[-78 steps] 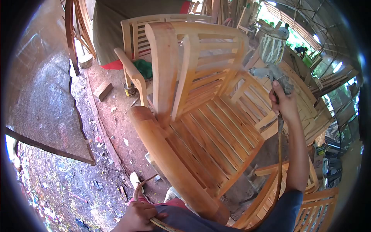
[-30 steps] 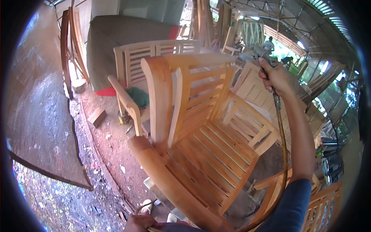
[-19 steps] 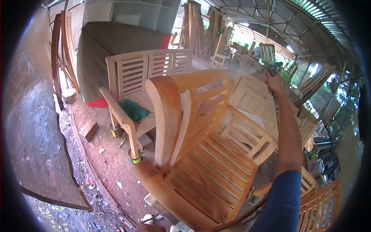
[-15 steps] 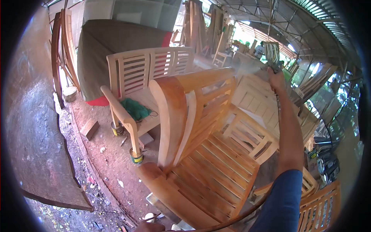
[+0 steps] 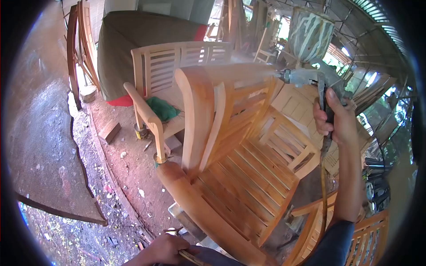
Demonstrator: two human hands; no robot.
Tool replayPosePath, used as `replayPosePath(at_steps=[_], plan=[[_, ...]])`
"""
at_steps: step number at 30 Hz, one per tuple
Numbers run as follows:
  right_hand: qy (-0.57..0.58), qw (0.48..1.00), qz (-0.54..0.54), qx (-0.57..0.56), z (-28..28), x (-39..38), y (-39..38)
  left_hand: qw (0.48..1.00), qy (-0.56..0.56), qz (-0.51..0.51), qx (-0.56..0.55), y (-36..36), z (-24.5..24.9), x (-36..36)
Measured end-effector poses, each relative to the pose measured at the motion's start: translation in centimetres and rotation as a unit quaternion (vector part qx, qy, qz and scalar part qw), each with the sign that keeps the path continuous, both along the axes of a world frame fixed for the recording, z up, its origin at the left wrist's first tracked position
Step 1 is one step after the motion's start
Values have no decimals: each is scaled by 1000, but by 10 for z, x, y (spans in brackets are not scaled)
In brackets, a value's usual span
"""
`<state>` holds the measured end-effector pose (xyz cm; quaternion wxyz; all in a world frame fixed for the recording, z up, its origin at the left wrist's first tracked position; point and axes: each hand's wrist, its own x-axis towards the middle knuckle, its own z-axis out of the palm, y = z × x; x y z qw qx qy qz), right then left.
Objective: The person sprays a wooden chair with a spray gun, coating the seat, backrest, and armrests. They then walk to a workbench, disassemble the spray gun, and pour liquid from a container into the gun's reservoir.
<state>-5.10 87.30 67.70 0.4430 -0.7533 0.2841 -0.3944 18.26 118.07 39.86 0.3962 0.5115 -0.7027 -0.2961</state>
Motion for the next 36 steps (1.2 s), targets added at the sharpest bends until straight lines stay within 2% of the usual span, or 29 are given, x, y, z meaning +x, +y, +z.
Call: replayPosePath(at_steps=[3, 4, 7, 10, 14, 17, 21, 22, 28, 36], plan=[[-17, 999, -27, -41, -25, -6, 25, 999, -12, -9, -36, 6, -12, -7], [-18, 996, -44, -75, -29, -2, 41, 1000, 25, -8, -4, 10, -23, -10], [37, 976, -96, -190, -51, -8, 52, 998, -24, 56, 2, 21, -10, -22], [25, 967, -90, -238, -65, -6, 64, 997, -25, 73, -5, 27, -11, -31], [115, 941, -97, -302, -74, -7, 83, 996, -29, 79, -5, 33, -10, -36], [140, 938, -48, -313, -99, -10, 88, 996, -39, 85, 2, 39, -9, -41], [204, 941, -26, -269, -141, -17, 91, 996, -8, 89, -2, 44, -8, -43], [225, 926, -29, -301, -145, -15, 94, 996, 1, 89, -11, 44, -12, -43], [258, 936, -23, -237, -192, -8, 96, 996, 9, 83, -13, 47, -13, -31], [354, 930, -18, -100, -237, 9, 97, 995, 25, 96, -22, 44, -19, -13]])
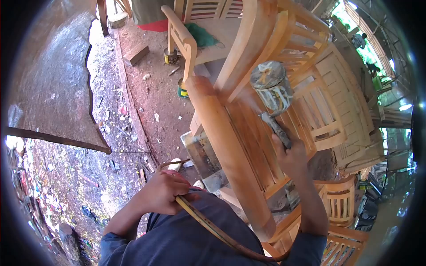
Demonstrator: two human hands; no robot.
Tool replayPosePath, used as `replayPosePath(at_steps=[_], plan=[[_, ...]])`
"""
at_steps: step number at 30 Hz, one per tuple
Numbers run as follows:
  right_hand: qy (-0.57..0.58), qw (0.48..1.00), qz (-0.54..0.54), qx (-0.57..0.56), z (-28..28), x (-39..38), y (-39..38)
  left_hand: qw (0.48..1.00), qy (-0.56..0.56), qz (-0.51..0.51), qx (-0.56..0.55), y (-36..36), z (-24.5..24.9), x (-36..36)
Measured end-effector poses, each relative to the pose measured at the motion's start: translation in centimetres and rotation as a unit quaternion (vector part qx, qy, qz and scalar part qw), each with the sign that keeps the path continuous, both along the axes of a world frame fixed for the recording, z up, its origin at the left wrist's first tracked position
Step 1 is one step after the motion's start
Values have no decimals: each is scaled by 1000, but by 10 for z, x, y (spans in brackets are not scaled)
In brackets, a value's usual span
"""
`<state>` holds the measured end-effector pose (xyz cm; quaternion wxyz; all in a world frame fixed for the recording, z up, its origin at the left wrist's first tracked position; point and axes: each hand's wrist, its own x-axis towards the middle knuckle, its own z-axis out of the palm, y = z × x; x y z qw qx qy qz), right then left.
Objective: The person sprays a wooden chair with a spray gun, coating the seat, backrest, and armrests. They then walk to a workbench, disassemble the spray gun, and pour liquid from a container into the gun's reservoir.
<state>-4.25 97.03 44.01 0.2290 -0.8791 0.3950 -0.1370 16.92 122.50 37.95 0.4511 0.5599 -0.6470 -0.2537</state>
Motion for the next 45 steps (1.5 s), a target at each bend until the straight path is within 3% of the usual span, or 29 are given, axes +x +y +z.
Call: replayPosePath(at_steps=[4, 7, 10, 13, 15, 19, 21, 24, 26, 30, 32, 34, 39, 45], plan=[[-33, 999, 21, -2, -39, -10, -17, 1000, -18, 4, 9, -4, 2, 7], [38, 997, -34, 54, -52, -22, -24, 1000, 11, 5, 17, -10, -1, 7], [-95, 991, -86, -20, -72, -50, -60, 998, -5, -6, 57, -27, 10, 15], [-193, 957, -214, -13, -47, -70, -104, 997, -27, -15, 73, -27, 1, 25], [-289, 924, -223, -117, -7, -74, -138, 996, -30, -28, 76, -35, 1, 32], [-469, 821, -246, -213, 57, -63, -215, 994, -28, -21, 106, -45, 3, 38], [-475, 813, -281, -186, 66, -65, -253, 993, -53, -18, 109, -47, -5, 40], [-571, 764, -300, -40, 71, -48, -271, 989, -33, 14, 144, -42, -8, 36], [-564, 762, -319, 11, 53, -54, -291, 986, 41, 43, 153, -53, 29, 19], [-557, 747, -353, 85, 1, -62, -313, 991, 10, 48, 124, -47, 14, 32], [-555, 730, -370, 145, -27, -67, -322, 988, 55, 60, 129, -47, 12, 33], [-540, 730, -388, 159, -57, -68, -329, 981, 109, 68, 144, -51, 14, 33], [-518, 712, -427, 205, -107, -69, -335, 984, 38, 32, 174, -59, 13, 43], [-484, 740, -442, 150, -145, -72, -348, 978, 55, 75, 190, -66, 16, 37]])
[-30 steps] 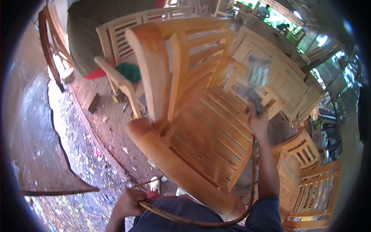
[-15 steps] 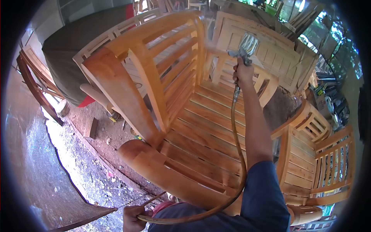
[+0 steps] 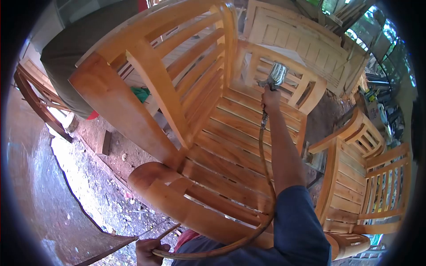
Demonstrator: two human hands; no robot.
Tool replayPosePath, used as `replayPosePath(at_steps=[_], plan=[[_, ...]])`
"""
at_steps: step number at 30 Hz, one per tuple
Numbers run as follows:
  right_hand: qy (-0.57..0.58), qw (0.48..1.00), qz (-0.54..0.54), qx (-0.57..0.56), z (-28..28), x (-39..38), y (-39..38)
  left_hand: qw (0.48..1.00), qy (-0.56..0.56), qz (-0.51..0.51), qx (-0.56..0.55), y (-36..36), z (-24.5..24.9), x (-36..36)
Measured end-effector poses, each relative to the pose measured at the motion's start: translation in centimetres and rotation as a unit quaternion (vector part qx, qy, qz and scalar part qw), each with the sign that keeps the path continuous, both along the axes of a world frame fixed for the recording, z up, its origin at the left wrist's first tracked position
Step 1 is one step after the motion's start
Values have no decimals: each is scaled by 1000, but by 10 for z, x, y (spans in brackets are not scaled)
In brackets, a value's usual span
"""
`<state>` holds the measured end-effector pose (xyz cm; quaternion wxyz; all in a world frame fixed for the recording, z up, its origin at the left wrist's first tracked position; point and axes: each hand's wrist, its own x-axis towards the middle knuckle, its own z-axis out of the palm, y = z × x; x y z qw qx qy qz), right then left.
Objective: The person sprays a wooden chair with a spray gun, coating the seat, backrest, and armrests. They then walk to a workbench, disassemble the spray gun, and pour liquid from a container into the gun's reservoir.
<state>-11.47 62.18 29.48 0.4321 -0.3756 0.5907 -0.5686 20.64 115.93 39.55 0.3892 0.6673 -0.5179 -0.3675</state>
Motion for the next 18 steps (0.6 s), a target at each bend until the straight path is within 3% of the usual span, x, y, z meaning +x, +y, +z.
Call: replayPosePath(at_steps=[4, 9, 18], plan=[[-37, 999, -20, -17, 15, 0, -3, 996, -78, -42, 13, -9, 9, 1], [-129, 987, -26, -89, 82, 4, 5, 998, -61, -23, -10, -7, 2, 1], [-256, 936, 71, -231, 183, -1, 15, 995, -82, -44, -38, -2, 3, 5]])
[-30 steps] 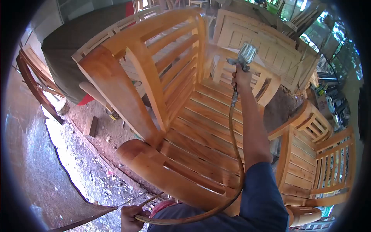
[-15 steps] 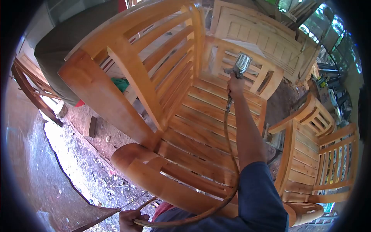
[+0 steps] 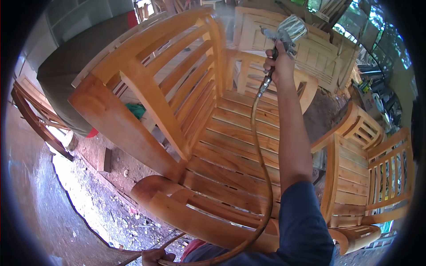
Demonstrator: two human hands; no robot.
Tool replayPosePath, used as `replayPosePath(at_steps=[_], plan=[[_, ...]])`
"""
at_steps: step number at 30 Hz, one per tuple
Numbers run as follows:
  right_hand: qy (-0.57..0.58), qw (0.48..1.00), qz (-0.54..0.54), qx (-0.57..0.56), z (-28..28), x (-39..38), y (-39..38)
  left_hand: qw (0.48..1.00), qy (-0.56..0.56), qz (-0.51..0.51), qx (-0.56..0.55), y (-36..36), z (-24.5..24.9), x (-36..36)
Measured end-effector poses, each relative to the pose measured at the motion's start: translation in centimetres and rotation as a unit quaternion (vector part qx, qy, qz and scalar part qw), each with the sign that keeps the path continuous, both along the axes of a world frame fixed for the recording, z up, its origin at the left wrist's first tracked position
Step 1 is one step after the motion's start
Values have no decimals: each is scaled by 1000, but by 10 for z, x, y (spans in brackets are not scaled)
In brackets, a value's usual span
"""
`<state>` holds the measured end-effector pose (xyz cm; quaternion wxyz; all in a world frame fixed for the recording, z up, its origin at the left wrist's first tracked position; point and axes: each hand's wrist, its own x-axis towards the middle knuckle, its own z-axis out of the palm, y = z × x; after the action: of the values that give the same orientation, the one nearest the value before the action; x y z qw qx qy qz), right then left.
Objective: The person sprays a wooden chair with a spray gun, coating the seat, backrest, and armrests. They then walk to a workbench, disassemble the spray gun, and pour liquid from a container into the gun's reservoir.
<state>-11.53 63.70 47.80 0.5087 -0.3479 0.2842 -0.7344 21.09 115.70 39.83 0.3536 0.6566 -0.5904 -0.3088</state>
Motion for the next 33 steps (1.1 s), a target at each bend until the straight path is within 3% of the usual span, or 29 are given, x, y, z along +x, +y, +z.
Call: replayPosePath(at_steps=[2, 8, 11, 14, 17, 19, 26, 33], plan=[[-30, 999, 34, -29, 9, 0, 5, 1000, 9, -13, -5, 1, -3, 0], [170, 979, -69, 90, -53, 1, -15, 1000, 16, 7, -4, 7, -8, 2], [413, 892, -127, 130, -99, -10, -19, 1000, 13, 15, 17, 9, -10, 3], [578, 801, -151, 50, -161, -21, -34, 1000, 9, -4, 24, 8, -15, 0], [628, 759, -170, -17, -167, -8, -7, 998, -6, -21, 50, 1, -13, -10], [627, 759, -174, -28, -164, -4, -5, 997, -2, -21, 70, -10, 0, -23], [591, 768, -242, -54, -128, -2, -11, 997, -44, -43, 51, -5, -24, -24], [627, 757, -157, -95, -172, -25, -14, 991, 64, -33, 110, -14, -14, -52]])
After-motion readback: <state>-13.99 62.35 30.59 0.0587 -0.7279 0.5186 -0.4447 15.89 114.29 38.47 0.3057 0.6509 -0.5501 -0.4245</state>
